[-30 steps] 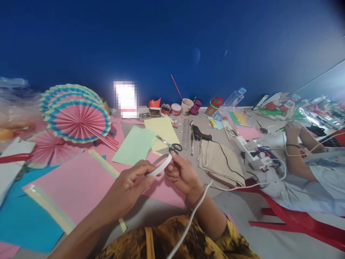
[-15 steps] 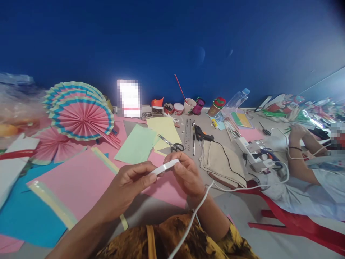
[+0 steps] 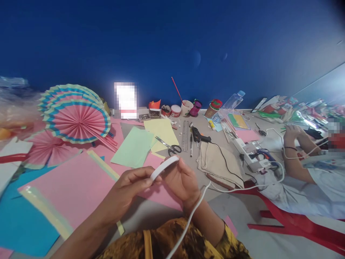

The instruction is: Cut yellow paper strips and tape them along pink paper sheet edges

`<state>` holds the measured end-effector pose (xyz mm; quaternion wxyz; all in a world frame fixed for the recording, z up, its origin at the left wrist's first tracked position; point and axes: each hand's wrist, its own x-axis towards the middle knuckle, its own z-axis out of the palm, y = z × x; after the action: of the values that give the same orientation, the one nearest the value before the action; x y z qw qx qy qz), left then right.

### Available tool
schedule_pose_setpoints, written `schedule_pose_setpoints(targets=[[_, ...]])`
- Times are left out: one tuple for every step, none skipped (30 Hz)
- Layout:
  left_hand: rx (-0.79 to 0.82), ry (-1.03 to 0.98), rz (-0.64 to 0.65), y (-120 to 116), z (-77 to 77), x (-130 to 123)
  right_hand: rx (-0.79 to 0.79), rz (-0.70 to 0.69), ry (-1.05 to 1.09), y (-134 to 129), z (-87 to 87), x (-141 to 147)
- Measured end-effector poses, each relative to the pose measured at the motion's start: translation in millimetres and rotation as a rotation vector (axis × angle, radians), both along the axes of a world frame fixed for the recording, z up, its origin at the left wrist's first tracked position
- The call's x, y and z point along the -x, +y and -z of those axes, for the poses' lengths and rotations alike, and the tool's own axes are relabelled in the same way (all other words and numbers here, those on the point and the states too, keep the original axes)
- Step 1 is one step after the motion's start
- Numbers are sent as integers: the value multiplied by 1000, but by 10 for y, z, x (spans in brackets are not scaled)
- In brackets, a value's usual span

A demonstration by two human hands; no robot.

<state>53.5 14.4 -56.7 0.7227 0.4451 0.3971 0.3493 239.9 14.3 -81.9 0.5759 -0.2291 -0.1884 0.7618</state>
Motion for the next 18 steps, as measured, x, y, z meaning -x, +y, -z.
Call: schedule_pose_setpoints(targets=[[13,-10,-5,5,-13,7,-41,8,-29,-11,-23,-19],[25,-18,-12,12,-26,14,-81,8,-64,-21,-45,-42],[35,-24,-21,21,-39,19,-115,-1,-103,-32,-64,-66],[43,-32,-29,31,-52,22,-141,-12,-142,-42,-77,-89],[47,-40,-33,41,-65,24,-158,-19,-178,-50,-84,-112],[51,-46,-33,48,-79,25,-167,-25,-213,-56,-85,-133],[55,-47,-33,53,-95,24,-170,-33,-244,-61,-83,-152],[58,-45,-32,55,-112,23,-170,-43,-271,-65,-80,-171],[60,-34,-31,53,-129,21,-170,-54,-299,-67,-78,-189],[61,-11,-29,48,-146,17,-173,-58,-333,-70,-82,-208],[54,24,-27,40,-162,12,-182,-57,-381,-72,-92,-227],[38,71,-24,30,-177,6,-201,-59,-443,-75,-110,-246],[12,126,-19,19,-189,-3,-228,-65,-517,-78,-135,-265],[-19,185,-13,9,-201,-14,-263,-84,-602,-80,-164,-282],[-51,239,-6,-1,-212,-27,-303,-111,-691,-82,-195,-296],[-78,279,4,-10,-224,-41,-344,-145,-772,-84,-222,-305],[-95,305,13,-19,-237,-54,-376,-179,-830,-85,-242,-309],[-104,314,27,-27,-251,-65,-395,-202,-856,-86,-251,-308]])
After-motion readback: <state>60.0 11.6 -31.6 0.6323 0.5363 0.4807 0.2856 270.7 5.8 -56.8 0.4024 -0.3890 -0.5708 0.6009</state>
